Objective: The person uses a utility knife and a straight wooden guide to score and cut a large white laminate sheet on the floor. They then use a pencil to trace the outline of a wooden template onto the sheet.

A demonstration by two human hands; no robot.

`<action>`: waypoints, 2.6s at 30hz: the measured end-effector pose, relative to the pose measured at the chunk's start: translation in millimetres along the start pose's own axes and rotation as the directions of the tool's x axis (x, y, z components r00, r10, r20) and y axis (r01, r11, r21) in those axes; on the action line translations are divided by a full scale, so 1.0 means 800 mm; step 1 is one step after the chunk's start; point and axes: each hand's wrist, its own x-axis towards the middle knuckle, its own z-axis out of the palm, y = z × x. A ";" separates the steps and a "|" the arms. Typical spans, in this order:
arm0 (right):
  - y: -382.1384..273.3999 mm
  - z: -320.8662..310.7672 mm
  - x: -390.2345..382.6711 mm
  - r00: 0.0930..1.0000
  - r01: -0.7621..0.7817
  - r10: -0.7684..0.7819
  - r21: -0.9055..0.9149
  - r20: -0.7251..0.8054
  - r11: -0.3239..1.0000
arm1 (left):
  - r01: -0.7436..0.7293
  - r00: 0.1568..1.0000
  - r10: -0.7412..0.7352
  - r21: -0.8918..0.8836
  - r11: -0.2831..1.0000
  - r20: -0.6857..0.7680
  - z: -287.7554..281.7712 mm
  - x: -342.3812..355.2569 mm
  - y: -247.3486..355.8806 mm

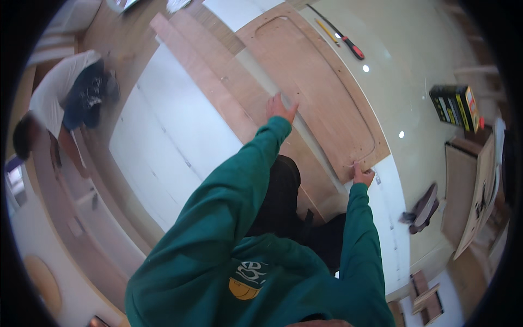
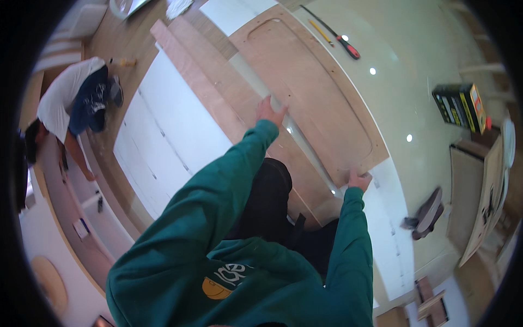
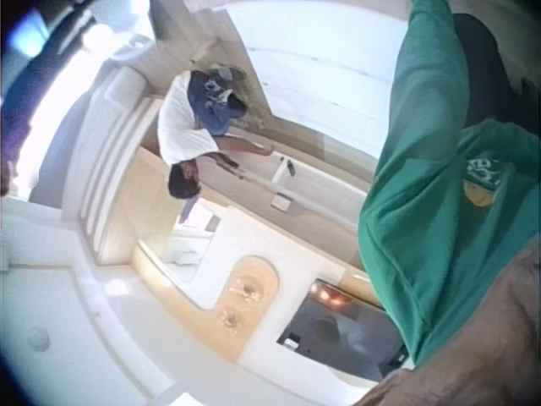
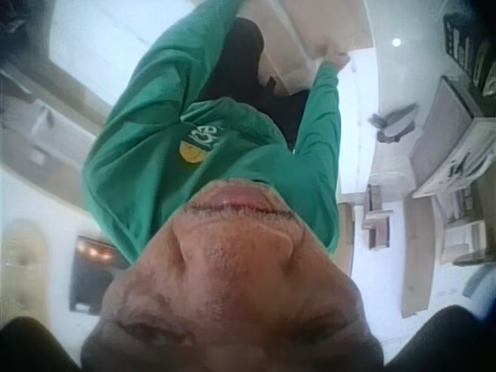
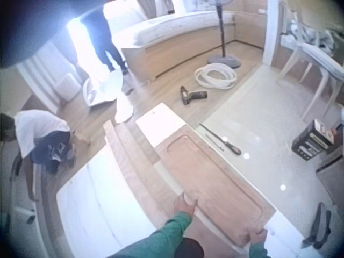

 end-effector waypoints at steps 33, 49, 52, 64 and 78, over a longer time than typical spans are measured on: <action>-0.011 -0.020 -0.006 0.989 0.119 -0.114 -0.047 0.095 0.992 | -0.057 0.957 0.116 0.220 0.974 -0.267 0.059 0.124 -0.014; -0.085 -0.022 -0.009 0.985 0.119 -0.135 -0.148 -0.107 0.982 | -0.063 0.918 0.164 0.276 0.959 -0.360 0.057 0.119 -0.004; -0.074 -0.020 -0.008 0.992 0.013 -0.025 -0.103 -0.121 0.995 | -0.025 0.930 0.091 0.187 0.982 -0.356 0.057 0.114 0.003; -0.047 0.001 -0.013 0.973 0.045 -0.097 -0.239 -0.208 0.970 | -0.107 0.888 0.254 0.365 0.925 -0.382 0.055 0.121 -0.013; 0.042 -0.218 -0.007 0.952 0.259 -0.238 -0.091 0.194 0.962 | -0.193 0.953 0.170 0.069 0.979 0.252 -0.123 0.018 -0.056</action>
